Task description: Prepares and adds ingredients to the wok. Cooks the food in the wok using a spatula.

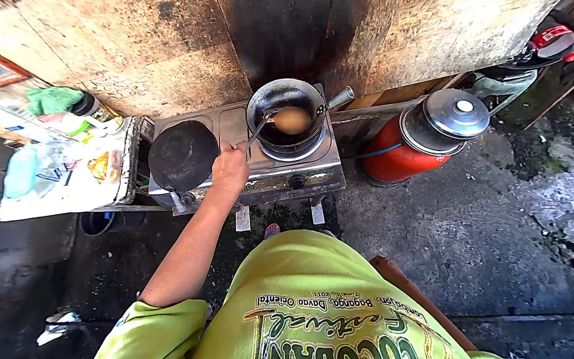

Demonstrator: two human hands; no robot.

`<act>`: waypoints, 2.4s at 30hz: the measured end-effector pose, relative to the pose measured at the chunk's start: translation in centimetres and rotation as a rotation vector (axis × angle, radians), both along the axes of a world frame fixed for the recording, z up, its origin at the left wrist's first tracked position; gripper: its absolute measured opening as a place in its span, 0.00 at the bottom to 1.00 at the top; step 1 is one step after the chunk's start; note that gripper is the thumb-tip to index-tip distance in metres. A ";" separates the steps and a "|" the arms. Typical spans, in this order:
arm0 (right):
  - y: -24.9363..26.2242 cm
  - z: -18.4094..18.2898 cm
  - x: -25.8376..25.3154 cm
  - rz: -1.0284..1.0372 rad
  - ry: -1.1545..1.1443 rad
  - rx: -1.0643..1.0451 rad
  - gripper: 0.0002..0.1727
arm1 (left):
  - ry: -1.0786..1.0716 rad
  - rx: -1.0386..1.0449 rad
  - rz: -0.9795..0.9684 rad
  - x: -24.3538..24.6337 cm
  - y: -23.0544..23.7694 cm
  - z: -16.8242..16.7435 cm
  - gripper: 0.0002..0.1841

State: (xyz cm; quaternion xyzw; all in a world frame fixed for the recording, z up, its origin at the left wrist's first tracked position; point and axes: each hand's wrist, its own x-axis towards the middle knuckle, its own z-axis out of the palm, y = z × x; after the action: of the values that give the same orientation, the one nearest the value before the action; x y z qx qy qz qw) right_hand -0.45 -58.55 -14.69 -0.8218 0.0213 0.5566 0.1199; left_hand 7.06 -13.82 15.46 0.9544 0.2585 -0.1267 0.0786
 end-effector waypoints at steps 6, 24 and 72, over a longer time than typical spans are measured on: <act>-0.3 0.5 -0.1 0.012 0.004 -0.010 0.26 | -0.177 -0.641 0.172 -1.8 -0.2 -2.6 0.22; 0.6 0.6 0.6 0.025 0.003 -0.002 0.26 | 0.035 -0.757 0.381 1.7 1.9 -2.7 0.22; 1.3 0.5 3.0 0.082 -0.008 -0.005 0.25 | 0.156 -0.280 0.025 0.8 2.5 -1.5 0.22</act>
State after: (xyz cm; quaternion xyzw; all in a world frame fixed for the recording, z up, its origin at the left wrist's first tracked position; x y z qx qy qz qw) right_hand 2.56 -57.28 -14.14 -0.8244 -0.0115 0.5579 0.0948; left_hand 7.82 -11.31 13.94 0.9182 0.2554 -0.2341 0.1921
